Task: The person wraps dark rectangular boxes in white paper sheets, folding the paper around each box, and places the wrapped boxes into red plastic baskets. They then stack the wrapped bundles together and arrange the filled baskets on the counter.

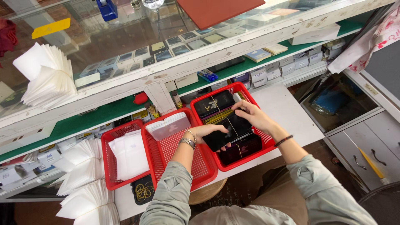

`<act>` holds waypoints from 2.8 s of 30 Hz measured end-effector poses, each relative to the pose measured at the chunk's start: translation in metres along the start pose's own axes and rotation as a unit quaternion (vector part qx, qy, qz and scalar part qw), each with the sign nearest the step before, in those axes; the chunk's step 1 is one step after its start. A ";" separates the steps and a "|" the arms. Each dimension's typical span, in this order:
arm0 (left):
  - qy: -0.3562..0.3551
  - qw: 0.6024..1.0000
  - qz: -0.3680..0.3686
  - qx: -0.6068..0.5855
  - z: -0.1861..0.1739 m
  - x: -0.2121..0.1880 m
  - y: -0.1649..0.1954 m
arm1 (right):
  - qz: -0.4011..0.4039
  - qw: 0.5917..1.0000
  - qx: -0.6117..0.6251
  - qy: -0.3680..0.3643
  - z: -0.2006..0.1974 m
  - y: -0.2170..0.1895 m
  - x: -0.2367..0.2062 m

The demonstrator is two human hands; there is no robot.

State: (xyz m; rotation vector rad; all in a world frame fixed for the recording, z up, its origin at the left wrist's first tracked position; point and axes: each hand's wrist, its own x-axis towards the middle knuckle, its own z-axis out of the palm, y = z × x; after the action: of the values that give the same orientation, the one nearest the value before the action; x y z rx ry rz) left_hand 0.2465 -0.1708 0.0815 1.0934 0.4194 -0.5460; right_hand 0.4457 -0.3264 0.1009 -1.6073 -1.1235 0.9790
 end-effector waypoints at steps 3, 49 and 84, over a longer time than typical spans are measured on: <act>-0.014 1.000 -0.012 -0.013 -0.004 0.005 -0.011 | 0.050 0.997 0.044 0.036 0.004 0.022 -0.013; 0.449 0.696 0.083 0.554 0.020 0.057 -0.008 | 0.192 0.950 0.190 0.159 0.005 0.026 0.026; 0.677 0.435 0.036 0.592 -0.103 -0.099 -0.117 | -0.032 0.991 -0.118 0.055 0.195 -0.005 0.087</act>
State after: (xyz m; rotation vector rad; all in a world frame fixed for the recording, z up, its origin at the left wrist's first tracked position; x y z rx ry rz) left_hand 0.0914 -0.0971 0.0128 2.8888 1.5109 0.4873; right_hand 0.2857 -0.1962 0.0450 -1.7782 -1.2440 0.7275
